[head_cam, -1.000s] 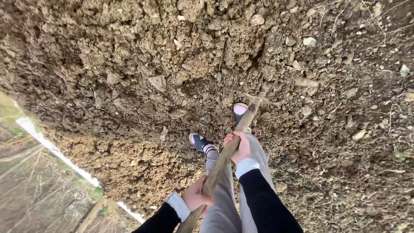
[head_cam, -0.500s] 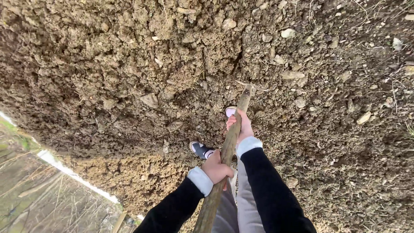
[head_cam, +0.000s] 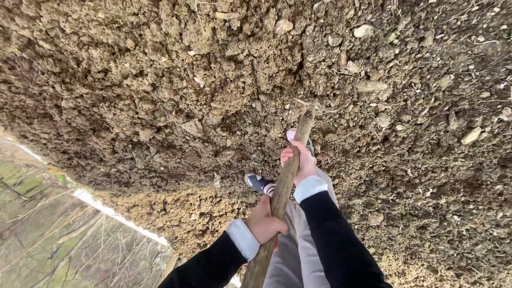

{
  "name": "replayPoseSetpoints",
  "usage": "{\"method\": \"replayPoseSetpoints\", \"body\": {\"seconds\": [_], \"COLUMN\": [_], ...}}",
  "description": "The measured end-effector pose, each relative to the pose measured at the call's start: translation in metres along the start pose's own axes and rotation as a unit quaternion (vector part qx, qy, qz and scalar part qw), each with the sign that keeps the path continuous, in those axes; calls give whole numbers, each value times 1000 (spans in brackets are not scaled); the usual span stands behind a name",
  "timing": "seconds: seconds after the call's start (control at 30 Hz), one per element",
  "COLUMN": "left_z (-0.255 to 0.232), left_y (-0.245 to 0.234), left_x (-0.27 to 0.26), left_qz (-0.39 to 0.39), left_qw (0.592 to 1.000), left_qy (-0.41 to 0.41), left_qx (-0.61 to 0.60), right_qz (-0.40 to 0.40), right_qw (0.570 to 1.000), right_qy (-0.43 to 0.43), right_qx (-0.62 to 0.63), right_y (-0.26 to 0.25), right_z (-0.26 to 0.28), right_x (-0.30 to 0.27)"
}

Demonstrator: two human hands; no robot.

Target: The person uses a garden fork to dig and turn over soil in an outdoor garden bed.

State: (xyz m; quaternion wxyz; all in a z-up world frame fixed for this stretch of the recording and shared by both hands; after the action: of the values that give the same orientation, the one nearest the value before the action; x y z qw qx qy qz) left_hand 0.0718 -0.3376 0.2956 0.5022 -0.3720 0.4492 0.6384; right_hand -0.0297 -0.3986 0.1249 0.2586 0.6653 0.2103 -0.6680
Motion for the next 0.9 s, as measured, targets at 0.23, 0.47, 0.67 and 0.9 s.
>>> {"method": "replayPoseSetpoints", "body": {"seconds": [0.23, 0.47, 0.67, 0.9], "left_z": [26, 13, -14, 38], "left_y": [-4, 19, 33, 8], "left_x": [-39, -23, -1, 21], "left_qz": [-74, -78, -80, 33], "left_qw": [983, 979, 976, 995], "left_qy": [11, 43, 89, 96], "left_qx": [169, 183, 181, 19], "right_qz": [41, 48, 72, 23], "right_qw": [994, 992, 995, 989], "right_qy": [72, 36, -59, -88], "right_qx": [66, 108, -28, -116], "right_y": [-21, -43, -70, -92], "right_z": [-33, -14, -21, -49], "right_x": [-26, -16, -14, 25]}}
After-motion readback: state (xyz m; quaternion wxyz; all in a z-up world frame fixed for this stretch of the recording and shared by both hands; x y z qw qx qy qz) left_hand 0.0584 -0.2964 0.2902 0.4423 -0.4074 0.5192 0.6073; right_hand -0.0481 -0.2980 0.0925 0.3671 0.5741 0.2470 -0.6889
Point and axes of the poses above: each hand's wrist, its own x-axis towards the middle knuckle, its own y-axis out of the palm, z = x × y, the point moved 5 cm from there along x, towards the middle knuckle, and after that the axes turned 12 degrees about -y, right-handed, at the moved point
